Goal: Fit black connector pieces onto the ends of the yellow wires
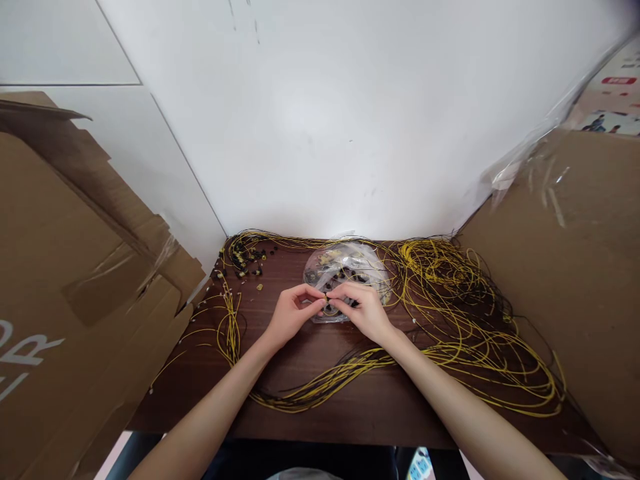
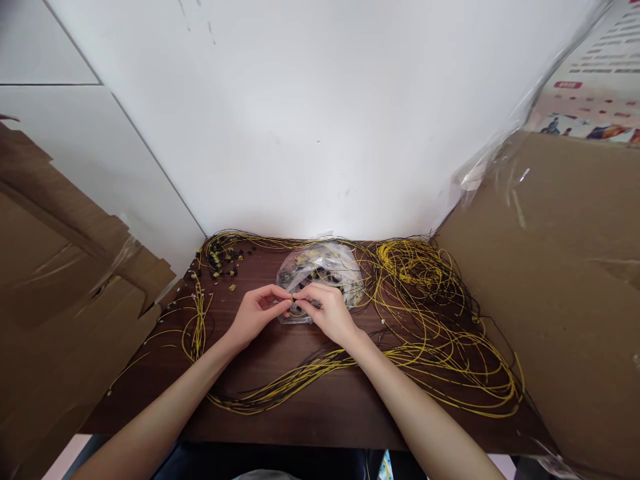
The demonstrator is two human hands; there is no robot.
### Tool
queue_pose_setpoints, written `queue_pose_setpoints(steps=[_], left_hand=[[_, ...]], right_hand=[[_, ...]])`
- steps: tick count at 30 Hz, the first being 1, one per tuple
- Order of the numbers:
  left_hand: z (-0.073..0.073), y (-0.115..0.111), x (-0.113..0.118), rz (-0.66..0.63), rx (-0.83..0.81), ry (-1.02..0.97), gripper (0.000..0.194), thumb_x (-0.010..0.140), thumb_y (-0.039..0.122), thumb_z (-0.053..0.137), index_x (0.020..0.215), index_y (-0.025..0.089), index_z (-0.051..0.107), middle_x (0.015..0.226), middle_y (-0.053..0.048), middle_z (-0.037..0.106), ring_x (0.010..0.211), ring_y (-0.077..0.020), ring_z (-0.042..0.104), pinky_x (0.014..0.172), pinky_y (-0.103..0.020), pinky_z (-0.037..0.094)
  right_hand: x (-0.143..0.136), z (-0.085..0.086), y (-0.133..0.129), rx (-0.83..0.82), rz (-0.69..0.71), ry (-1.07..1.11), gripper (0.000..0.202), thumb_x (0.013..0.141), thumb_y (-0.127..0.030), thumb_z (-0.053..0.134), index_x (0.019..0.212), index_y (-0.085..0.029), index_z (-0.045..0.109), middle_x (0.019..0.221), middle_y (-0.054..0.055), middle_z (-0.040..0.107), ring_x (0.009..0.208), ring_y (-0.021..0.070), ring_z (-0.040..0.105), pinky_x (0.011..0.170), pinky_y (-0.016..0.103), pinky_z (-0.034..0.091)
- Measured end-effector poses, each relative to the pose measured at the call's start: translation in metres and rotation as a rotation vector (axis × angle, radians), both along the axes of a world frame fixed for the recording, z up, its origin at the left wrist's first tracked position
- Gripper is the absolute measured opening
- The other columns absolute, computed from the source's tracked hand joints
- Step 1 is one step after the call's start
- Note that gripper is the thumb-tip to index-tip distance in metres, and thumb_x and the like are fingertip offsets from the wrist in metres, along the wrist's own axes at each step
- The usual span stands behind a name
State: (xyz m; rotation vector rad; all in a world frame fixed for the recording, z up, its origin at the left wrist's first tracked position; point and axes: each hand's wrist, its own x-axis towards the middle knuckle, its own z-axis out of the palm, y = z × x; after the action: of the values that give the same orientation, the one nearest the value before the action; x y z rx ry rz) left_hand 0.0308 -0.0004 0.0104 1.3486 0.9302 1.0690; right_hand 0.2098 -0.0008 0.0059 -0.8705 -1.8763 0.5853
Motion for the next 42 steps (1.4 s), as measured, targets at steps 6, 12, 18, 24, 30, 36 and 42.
queue_pose_setpoints(steps=[6, 12, 18, 24, 30, 36, 42], left_hand=[[0.003, -0.001, 0.0, -0.021, -0.039, -0.037, 0.023, 0.066, 0.028, 0.076, 0.075, 0.01, 0.063, 0.077, -0.003, 0.064, 0.063, -0.0125, 0.061, 0.063, -0.027, 0.054], [0.005, -0.002, 0.0, -0.058, -0.036, -0.034, 0.027, 0.067, 0.029, 0.076, 0.083, 0.012, 0.063, 0.084, -0.004, 0.063, 0.064, -0.0116, 0.061, 0.061, -0.028, 0.057], [0.011, -0.001, -0.002, -0.108, -0.06, -0.013, 0.028, 0.069, 0.028, 0.074, 0.09, 0.012, 0.067, 0.078, -0.003, 0.066, 0.064, -0.0122, 0.062, 0.063, -0.028, 0.058], [0.013, 0.001, -0.006, -0.106, -0.12, -0.073, 0.03, 0.066, 0.027, 0.077, 0.088, 0.01, 0.066, 0.076, -0.004, 0.066, 0.066, -0.0138, 0.064, 0.062, -0.028, 0.059], [0.006, 0.003, -0.006, -0.113, -0.131, -0.096, 0.033, 0.065, 0.026, 0.077, 0.092, 0.01, 0.066, 0.074, -0.003, 0.066, 0.067, -0.0135, 0.063, 0.063, -0.029, 0.059], [0.005, 0.004, -0.006, -0.115, -0.143, -0.086, 0.035, 0.065, 0.029, 0.077, 0.094, 0.011, 0.067, 0.074, -0.004, 0.067, 0.062, -0.0135, 0.064, 0.062, -0.03, 0.059], [0.007, 0.004, -0.007, -0.117, -0.122, -0.072, 0.034, 0.064, 0.03, 0.078, 0.092, 0.011, 0.069, 0.074, -0.004, 0.067, 0.061, -0.0137, 0.064, 0.062, -0.03, 0.059]], right_hand=[[-0.001, 0.0, -0.001, -0.001, 0.018, -0.006, 0.008, 0.083, -0.016, 0.06, 0.086, -0.018, 0.067, 0.083, 0.005, 0.068, 0.076, 0.0159, 0.062, 0.071, 0.028, 0.048], [-0.002, 0.003, -0.001, -0.098, -0.02, 0.027, 0.008, 0.081, -0.021, 0.064, 0.088, -0.019, 0.066, 0.077, 0.003, 0.064, 0.069, 0.0149, 0.059, 0.066, 0.027, 0.048], [-0.002, 0.004, -0.001, -0.135, 0.0, 0.083, 0.006, 0.079, -0.023, 0.066, 0.08, -0.018, 0.066, 0.077, 0.004, 0.065, 0.071, 0.0155, 0.059, 0.067, 0.027, 0.047], [-0.007, 0.001, 0.002, -0.229, 0.024, 0.204, 0.013, 0.079, -0.03, 0.067, 0.084, -0.019, 0.071, 0.08, 0.006, 0.066, 0.072, 0.0154, 0.061, 0.064, 0.027, 0.047], [-0.009, -0.002, 0.003, -0.318, 0.026, 0.282, 0.016, 0.077, -0.033, 0.068, 0.082, -0.019, 0.073, 0.082, 0.007, 0.07, 0.074, 0.0167, 0.064, 0.067, 0.028, 0.05], [-0.007, -0.003, 0.003, -0.294, 0.009, 0.265, 0.015, 0.076, -0.033, 0.068, 0.081, -0.019, 0.073, 0.081, 0.007, 0.071, 0.073, 0.0174, 0.065, 0.067, 0.029, 0.051], [-0.007, -0.004, 0.003, -0.359, 0.017, 0.295, 0.018, 0.075, -0.035, 0.069, 0.081, -0.019, 0.072, 0.078, 0.005, 0.071, 0.071, 0.0164, 0.064, 0.066, 0.028, 0.051]])
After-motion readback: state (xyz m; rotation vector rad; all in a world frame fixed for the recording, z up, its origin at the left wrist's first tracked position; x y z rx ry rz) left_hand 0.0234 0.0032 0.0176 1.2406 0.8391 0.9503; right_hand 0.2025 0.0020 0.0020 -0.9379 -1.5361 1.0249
